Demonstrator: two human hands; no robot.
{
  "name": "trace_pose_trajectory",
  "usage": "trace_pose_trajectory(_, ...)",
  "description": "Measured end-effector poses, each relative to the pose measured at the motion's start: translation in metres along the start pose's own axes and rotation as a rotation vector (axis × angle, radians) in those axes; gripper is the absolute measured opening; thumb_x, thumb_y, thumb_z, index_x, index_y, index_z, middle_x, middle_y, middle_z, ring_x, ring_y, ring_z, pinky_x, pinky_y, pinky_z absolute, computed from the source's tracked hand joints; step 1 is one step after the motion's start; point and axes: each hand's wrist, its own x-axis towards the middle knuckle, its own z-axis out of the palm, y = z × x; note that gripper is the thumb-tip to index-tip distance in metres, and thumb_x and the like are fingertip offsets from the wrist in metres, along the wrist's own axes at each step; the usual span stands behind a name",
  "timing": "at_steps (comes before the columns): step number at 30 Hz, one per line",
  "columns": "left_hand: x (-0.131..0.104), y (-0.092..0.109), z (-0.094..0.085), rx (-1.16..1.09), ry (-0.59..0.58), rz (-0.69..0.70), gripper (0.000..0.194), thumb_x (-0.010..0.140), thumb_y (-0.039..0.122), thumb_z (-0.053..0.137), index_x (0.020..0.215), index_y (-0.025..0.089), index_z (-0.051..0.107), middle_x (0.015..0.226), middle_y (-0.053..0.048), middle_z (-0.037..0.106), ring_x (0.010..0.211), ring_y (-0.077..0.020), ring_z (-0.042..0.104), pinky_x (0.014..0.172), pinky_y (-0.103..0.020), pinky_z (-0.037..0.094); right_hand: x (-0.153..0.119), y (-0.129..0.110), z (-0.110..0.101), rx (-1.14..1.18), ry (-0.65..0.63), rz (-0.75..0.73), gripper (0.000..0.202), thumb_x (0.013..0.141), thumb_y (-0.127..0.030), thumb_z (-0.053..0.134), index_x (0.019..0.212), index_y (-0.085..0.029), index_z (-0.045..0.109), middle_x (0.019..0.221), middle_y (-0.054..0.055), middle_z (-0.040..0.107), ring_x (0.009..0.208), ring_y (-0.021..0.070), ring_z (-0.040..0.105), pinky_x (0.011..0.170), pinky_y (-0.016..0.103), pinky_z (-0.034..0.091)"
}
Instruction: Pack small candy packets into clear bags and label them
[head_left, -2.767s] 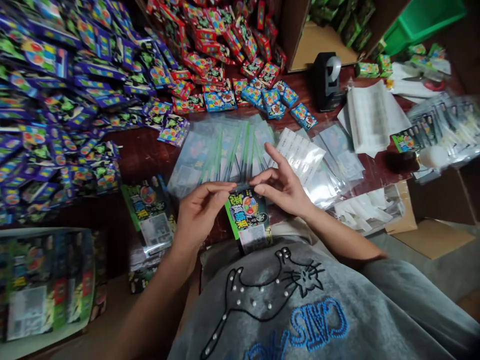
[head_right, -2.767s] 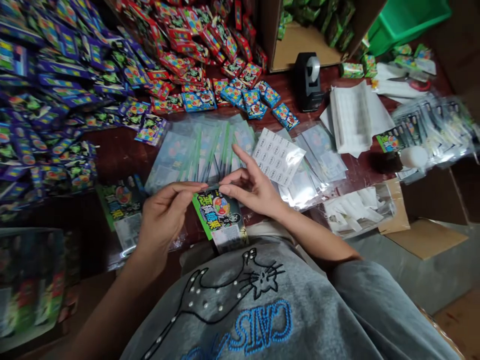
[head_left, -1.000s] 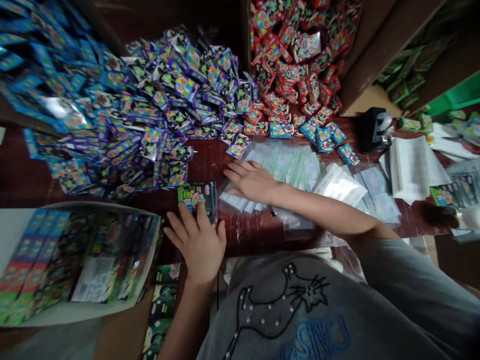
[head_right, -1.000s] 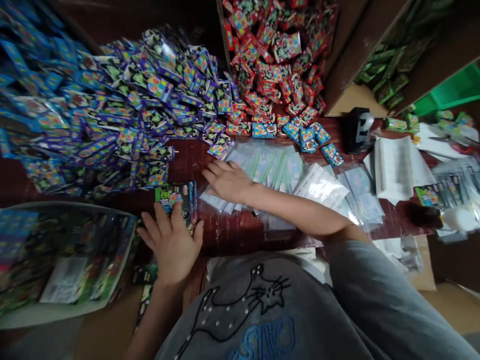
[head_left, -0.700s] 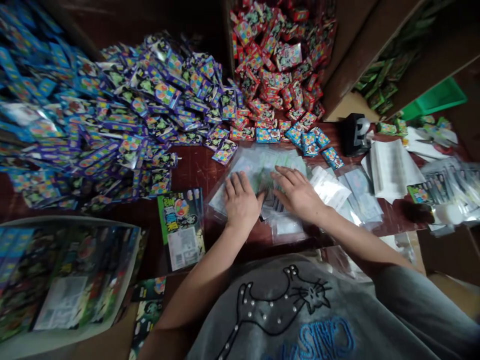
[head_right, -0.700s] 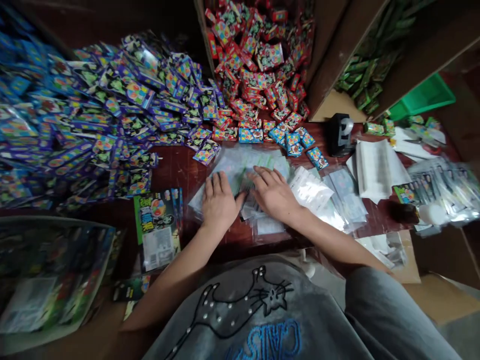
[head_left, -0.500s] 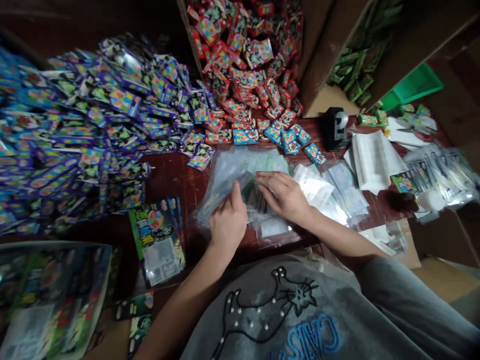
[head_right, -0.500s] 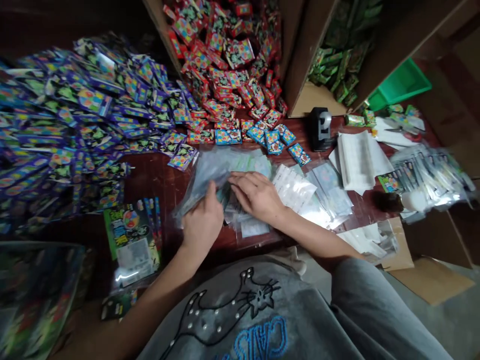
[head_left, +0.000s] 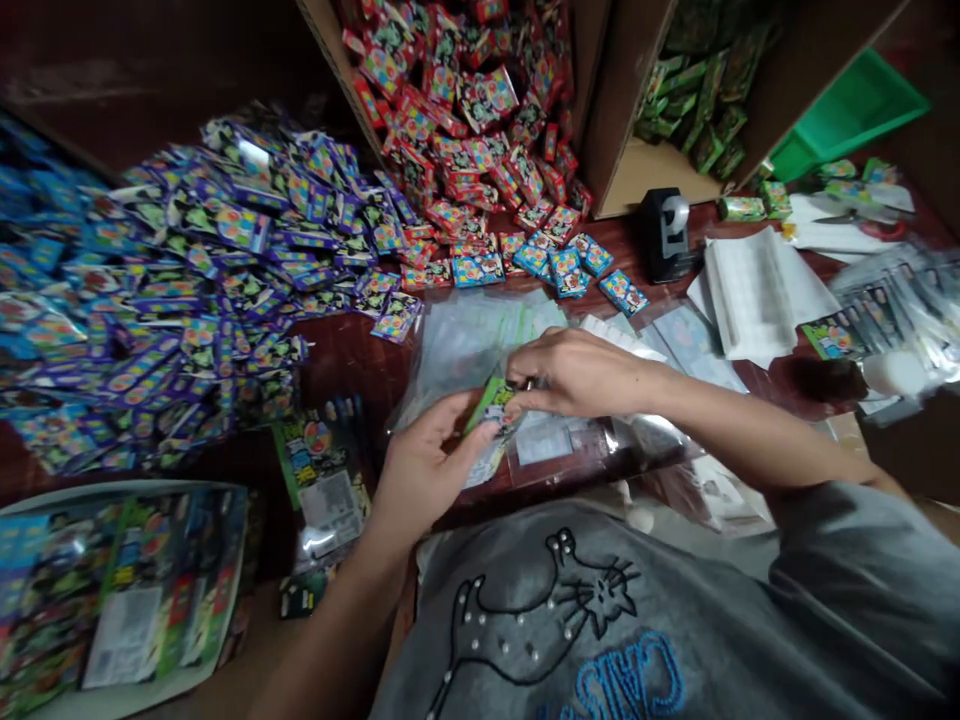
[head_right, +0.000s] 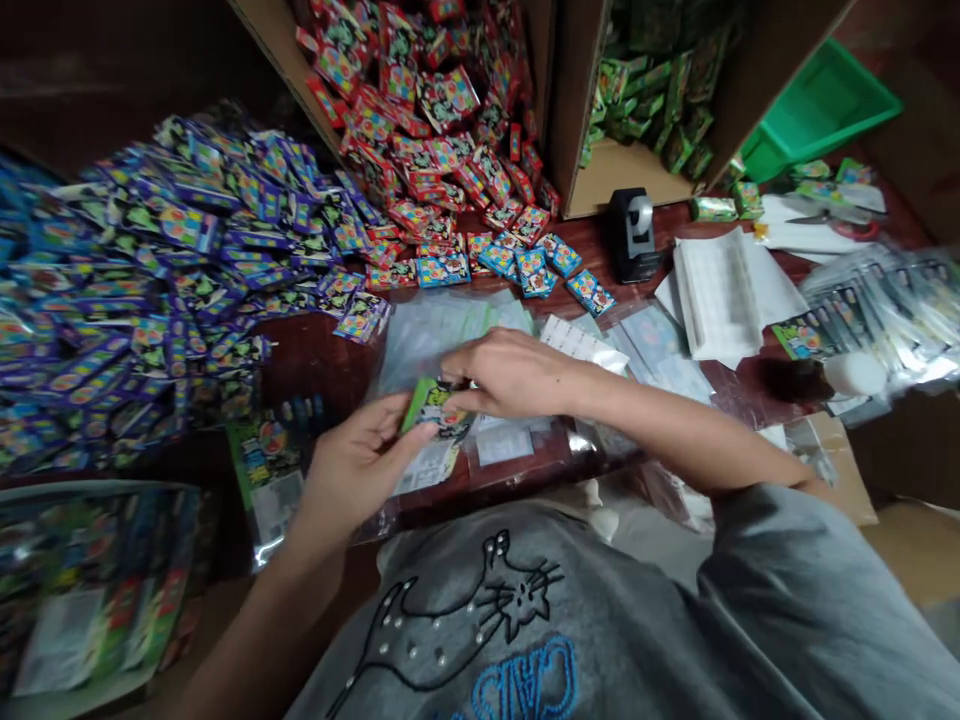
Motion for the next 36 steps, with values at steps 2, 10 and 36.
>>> trace_pose_trajectory(2, 0.003, -0.001, 0.001, -0.072, -0.239, -0.072, 0.064, 0.078, 0.045, 0.091, 0.134, 0.020, 0.072, 0.132, -0.012, 0.080, 0.116, -0.0276, 0.078, 0.105, -0.041, 0.061, -0.003, -0.003, -0.011, 0.039, -0.193, -0.090, 0.010, 0.101, -0.025, 0.075, 0.095, -0.019, 0.072, 0.089, 0.001, 0.073, 0.089, 0.0197, 0.070, 0.109, 0.046, 0.047)
trace_pose_trajectory(10, 0.008, -0.003, 0.004, -0.037, -0.268, -0.163, 0.048, 0.081, 0.049, 0.085, 0.117, 0.018, 0.072, 0.113, -0.010, 0.082, 0.104, -0.0273, 0.077, 0.095, -0.042, 0.063, -0.011, 0.004, 0.002, 0.208, -0.085, -0.051, 0.008, 0.107, -0.024, 0.066, 0.110, -0.018, 0.069, 0.149, 0.014, 0.070, 0.145, 0.0277, 0.063, 0.131, 0.063, 0.031)
trace_pose_trajectory(36, -0.011, -0.054, 0.008, -0.357, 0.186, -0.208, 0.055, 0.085, 0.058, 0.087, 0.120, 0.017, 0.077, 0.119, -0.011, 0.082, 0.104, -0.0245, 0.077, 0.092, -0.036, 0.062, 0.001, -0.005, 0.117, 0.586, 0.521, 0.466, 0.047, 0.100, -0.065, 0.063, 0.081, -0.022, 0.054, 0.069, -0.007, 0.046, 0.064, 0.0101, 0.040, 0.062, 0.026, 0.034)
